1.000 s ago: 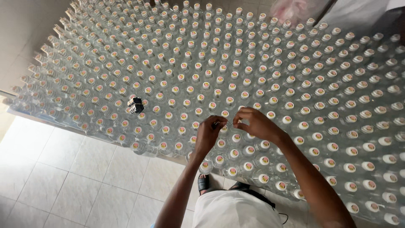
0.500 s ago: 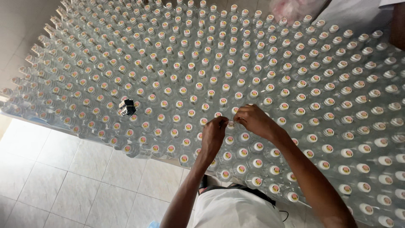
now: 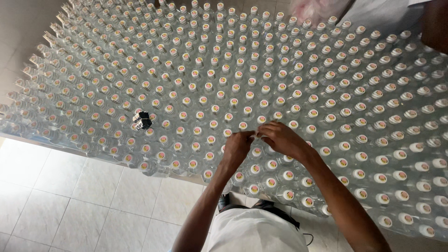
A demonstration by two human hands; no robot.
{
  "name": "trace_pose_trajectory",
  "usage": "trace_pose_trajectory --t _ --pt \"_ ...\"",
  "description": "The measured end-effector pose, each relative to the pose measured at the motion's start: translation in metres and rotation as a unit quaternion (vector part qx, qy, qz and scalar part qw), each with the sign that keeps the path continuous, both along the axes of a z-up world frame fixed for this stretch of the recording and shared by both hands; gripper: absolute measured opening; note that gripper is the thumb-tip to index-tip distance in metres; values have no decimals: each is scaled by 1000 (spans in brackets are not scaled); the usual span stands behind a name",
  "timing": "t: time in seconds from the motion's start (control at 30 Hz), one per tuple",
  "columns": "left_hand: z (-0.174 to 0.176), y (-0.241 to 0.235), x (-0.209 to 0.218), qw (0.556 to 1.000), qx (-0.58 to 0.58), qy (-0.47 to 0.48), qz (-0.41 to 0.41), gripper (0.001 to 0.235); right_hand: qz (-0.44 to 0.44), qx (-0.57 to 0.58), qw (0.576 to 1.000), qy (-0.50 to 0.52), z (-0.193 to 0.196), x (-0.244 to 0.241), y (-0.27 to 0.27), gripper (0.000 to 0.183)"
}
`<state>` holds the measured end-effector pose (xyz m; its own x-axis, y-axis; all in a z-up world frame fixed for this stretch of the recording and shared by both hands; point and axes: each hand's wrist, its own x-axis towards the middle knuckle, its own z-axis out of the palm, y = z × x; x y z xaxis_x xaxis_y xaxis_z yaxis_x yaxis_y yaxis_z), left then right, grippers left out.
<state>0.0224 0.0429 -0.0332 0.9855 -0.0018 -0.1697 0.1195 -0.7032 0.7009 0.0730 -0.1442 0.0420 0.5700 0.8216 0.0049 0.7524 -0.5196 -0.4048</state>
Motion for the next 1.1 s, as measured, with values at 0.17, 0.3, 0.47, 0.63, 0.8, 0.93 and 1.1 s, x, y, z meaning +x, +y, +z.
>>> trace_pose_trajectory --t 0.17,0.3,0.47,0.63,0.8,0.93,1.1 --pt "-3 -1 4 1000 -24 0 -8 26 -39 -3 999 3 -16 -4 2 41" --pt "49 10 -15 994 -109 16 26 31 -61 -66 996 -28 -29 -4 11 36" --pt "94 36 -54 907 -400 35 125 28 -85 -100 991 -33 -28 -11 10 38" --pt "62 51 -73 650 -736 69 173 34 -196 97 974 57 54 -63 47 28" --pt "50 49 -88 580 -801 34 144 36 -222 234 937 133 54 -112 104 20" --pt "40 51 -98 536 -836 51 106 38 -269 238 918 169 32 -121 116 16" --pt "52 58 -110 544 -829 39 123 40 -329 270 852 305 46 -128 122 24"
